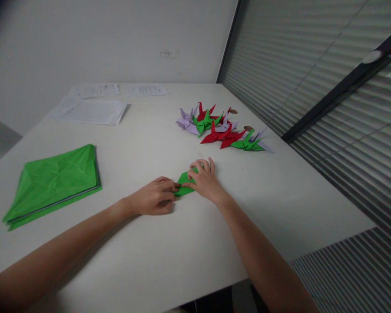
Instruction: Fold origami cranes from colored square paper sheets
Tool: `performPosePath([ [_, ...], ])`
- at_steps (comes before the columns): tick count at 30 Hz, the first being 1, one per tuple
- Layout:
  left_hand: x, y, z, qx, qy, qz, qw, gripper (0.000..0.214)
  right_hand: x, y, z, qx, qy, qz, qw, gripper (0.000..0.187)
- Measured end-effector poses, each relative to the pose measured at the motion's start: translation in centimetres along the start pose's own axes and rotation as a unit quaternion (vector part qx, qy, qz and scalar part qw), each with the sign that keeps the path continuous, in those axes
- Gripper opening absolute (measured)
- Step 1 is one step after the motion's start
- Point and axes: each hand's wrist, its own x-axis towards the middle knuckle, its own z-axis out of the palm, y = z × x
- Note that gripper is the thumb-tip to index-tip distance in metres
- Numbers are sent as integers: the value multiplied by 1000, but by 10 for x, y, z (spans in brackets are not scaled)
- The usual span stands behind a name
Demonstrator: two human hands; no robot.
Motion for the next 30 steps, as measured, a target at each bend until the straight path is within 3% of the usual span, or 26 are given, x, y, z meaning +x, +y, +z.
performPosePath([
  [7,5,16,6,81,-15,-31,996,28,-1,1,4,14,4,20,1000,24],
  [17,4,12,5,121,7,-35,992,28,-5,18,4,89,24,84,992,21],
  [23,7,16,-1,177,-26,-62,982,28,-6,18,8,107,11,85,991,19],
  [30,7,25,10,125,-7,-79,989,51,-6,22,10,104,-7,96,990,19],
])
